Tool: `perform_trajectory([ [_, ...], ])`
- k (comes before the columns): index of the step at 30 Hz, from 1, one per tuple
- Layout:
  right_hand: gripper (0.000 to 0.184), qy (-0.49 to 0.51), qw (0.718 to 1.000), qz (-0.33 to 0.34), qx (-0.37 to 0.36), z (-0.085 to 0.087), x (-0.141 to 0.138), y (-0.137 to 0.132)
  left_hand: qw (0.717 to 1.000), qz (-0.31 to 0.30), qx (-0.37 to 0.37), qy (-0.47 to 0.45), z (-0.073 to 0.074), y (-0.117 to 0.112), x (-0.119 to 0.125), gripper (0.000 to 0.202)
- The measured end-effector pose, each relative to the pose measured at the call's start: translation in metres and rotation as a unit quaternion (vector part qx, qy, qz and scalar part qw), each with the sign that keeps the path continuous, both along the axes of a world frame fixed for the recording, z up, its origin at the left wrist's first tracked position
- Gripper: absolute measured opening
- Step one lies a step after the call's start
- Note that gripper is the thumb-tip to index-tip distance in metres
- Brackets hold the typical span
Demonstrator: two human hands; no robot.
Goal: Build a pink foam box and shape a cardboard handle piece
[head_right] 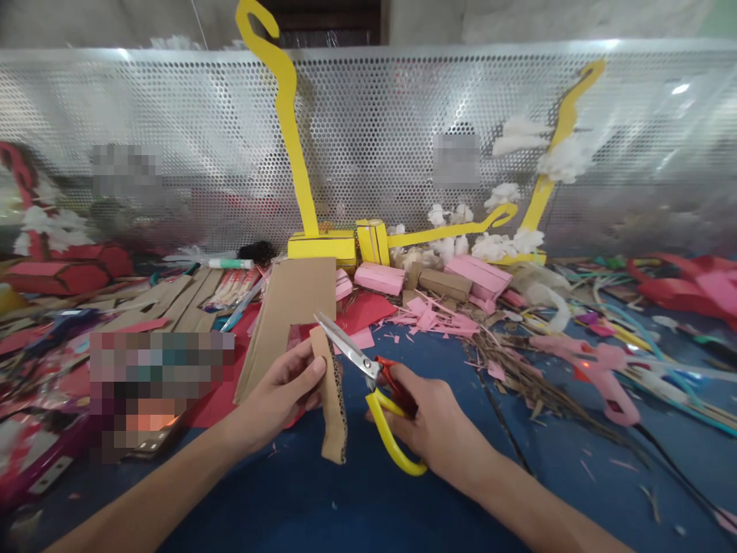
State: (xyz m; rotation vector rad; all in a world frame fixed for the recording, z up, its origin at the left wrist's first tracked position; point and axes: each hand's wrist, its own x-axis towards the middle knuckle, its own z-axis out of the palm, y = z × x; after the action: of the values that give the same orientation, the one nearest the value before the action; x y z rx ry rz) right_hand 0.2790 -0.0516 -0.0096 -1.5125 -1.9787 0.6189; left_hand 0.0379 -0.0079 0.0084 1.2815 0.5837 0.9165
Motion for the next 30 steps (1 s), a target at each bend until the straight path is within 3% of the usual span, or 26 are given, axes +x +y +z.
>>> perform_trajectory([
  [5, 0.030, 0.064, 0.997, -0.024, -0.039, -0.001, 0.002, 0.004, 1.000, 0.010, -0.008, -0.009, -0.001, 0.000, 0.001, 0.032],
  [8, 0.032, 0.080, 0.996, -0.037, -0.022, 0.004, 0.004, 0.006, 0.999, 0.030, -0.014, -0.036, 0.000, 0.000, 0.003, 0.030],
  [11, 0.030, 0.045, 0.998, -0.039, 0.015, 0.011, 0.007, 0.008, 0.997, 0.071, -0.013, -0.035, 0.003, -0.001, 0.004, 0.029],
  [16, 0.031, -0.023, 0.998, -0.030, 0.049, 0.019, 0.008, 0.008, 0.989, 0.127, 0.051, 0.056, 0.009, -0.003, 0.000, 0.025],
  [22, 0.032, -0.015, 0.999, -0.029, 0.031, 0.018, 0.005, 0.009, 0.982, 0.137, 0.086, 0.096, 0.010, -0.005, -0.002, 0.024],
  [30, 0.031, 0.018, 0.999, -0.025, 0.007, 0.018, 0.005, 0.010, 0.989, 0.123, 0.049, 0.065, 0.012, -0.006, -0.001, 0.029],
])
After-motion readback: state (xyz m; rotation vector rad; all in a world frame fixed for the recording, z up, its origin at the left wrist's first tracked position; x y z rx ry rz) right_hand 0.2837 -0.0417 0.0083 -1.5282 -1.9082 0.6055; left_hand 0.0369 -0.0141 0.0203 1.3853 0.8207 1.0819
